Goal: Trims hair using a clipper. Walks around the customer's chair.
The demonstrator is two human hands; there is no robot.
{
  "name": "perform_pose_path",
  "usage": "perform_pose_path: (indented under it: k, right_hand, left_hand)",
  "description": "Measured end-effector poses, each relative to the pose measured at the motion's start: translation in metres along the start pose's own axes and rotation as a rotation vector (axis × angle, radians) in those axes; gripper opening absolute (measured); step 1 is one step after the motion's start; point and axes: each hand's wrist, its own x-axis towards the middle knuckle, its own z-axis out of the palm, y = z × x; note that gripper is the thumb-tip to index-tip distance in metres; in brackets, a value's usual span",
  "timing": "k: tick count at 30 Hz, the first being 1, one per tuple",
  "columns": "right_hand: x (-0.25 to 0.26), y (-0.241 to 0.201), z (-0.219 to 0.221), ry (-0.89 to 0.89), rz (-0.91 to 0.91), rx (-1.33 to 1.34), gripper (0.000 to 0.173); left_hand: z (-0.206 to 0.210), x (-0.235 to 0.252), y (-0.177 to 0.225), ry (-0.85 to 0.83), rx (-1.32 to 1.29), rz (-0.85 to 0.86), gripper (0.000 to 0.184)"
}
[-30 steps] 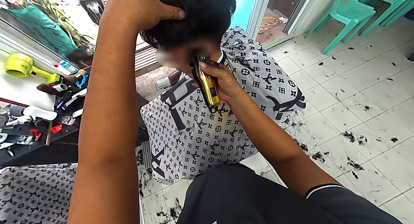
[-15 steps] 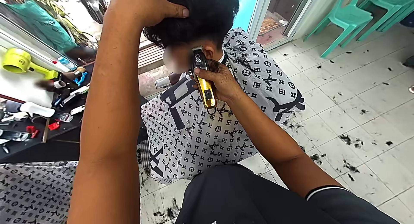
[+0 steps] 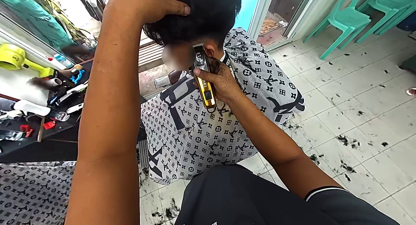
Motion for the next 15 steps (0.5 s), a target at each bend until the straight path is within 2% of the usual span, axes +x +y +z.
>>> perform_pose_path:
  k: [3, 15]
  right_hand:
    - [-0.0037, -0.0009, 0.0005, -0.004, 0.068, 0.03, 0.038]
    - [-0.0011, -0.0067, 0.0034, -0.005, 0.05, 0.074, 0.036]
  left_hand:
    - [0.0, 0.0002, -0.0015, 0.001, 0.005, 0.004, 0.07]
    - [-0.0005, -0.0021, 0.0001, 0.013, -0.011, 0.005, 0.068]
